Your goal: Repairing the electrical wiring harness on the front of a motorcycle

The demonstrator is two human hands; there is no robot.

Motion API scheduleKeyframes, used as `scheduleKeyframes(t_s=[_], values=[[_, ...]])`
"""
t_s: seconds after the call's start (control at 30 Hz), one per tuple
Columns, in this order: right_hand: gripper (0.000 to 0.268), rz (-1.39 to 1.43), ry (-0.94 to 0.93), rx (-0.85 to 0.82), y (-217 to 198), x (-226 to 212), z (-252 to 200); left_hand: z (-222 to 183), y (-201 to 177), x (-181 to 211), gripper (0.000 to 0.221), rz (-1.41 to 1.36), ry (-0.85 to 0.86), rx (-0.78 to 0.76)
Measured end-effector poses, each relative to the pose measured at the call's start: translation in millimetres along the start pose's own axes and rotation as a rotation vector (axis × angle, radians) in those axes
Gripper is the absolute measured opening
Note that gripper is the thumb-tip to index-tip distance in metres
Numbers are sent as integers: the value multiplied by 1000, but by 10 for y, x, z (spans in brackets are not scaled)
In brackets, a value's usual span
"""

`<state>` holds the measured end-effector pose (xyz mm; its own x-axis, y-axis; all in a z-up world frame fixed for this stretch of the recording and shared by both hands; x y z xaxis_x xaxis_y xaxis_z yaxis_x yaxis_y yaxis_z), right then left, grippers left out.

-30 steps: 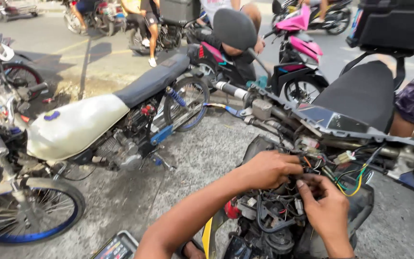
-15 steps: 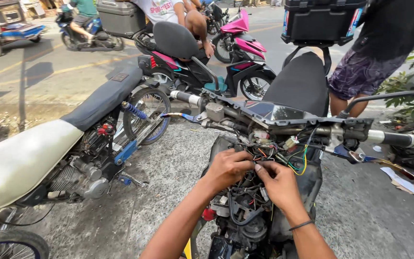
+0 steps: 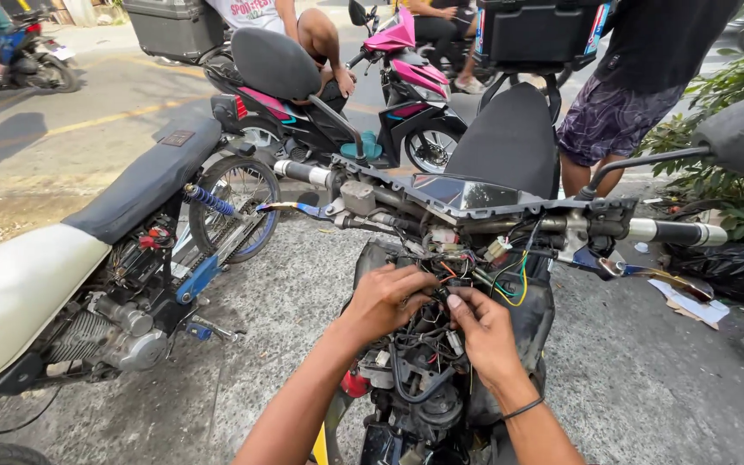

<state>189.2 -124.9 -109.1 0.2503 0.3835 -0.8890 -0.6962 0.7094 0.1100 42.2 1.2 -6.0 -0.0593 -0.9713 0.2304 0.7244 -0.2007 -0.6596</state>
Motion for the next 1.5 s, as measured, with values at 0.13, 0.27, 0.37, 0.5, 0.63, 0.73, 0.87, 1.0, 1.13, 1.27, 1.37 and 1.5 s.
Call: scheduleKeyframes(t_s=[0.13, 0.27, 0.37, 0.5, 0.63, 0.73, 0.87, 1.0, 1.13, 1.27, 1.37, 1.5], values=[[31, -120, -133, -161, 58, -349, -29, 6, -101, 72, 25, -40, -20, -22], [32, -410, -304, -301, 127, -697, -54, 72, -190, 215, 22, -87, -59, -165], [28, -448, -404, -312, 155, -834, -63, 76, -117, 146, 19, -57, -34, -186], [37, -446, -543, -349, 200, -1020, -44, 102, -70, -14, 19, 51, -88, -258], [30, -421, -615, -375, 171, -1038, 17, 315, -229, 90, 22, -16, -221, -468], [20, -413, -540, -335, 130, -967, -61, 353, -366, 257, 43, -250, -277, -610], [24, -392, -382, -268, 105, -804, -12, 401, -364, 259, 20, -209, -218, -584], [23, -395, -343, -227, 71, -653, -5, 313, -219, 181, 17, 67, -170, -572], [20, -392, -337, -168, 95, -659, 10, 176, -78, 194, 7, 137, 91, -436], [30, -454, -329, 8, 52, -669, -30, 20, 83, 131, 4, 175, 202, -273], [29, -437, -340, 62, 64, -689, -73, -53, 132, 171, 29, 316, 254, -178], [23, -340, -210, 142, 84, -634, -60, -97, 260, 120, 54, 549, 239, -102]])
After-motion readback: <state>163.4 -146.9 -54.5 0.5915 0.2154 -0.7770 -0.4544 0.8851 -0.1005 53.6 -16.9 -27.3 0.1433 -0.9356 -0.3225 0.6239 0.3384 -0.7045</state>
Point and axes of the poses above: each hand's wrist, its own z-axis towards the middle knuckle, its own y-axis out of the palm, x = y × z, the point moved 5 cm from there along z, towards the middle knuckle, and after that the axes turned 14 degrees about -y, right-handed, at the moved point
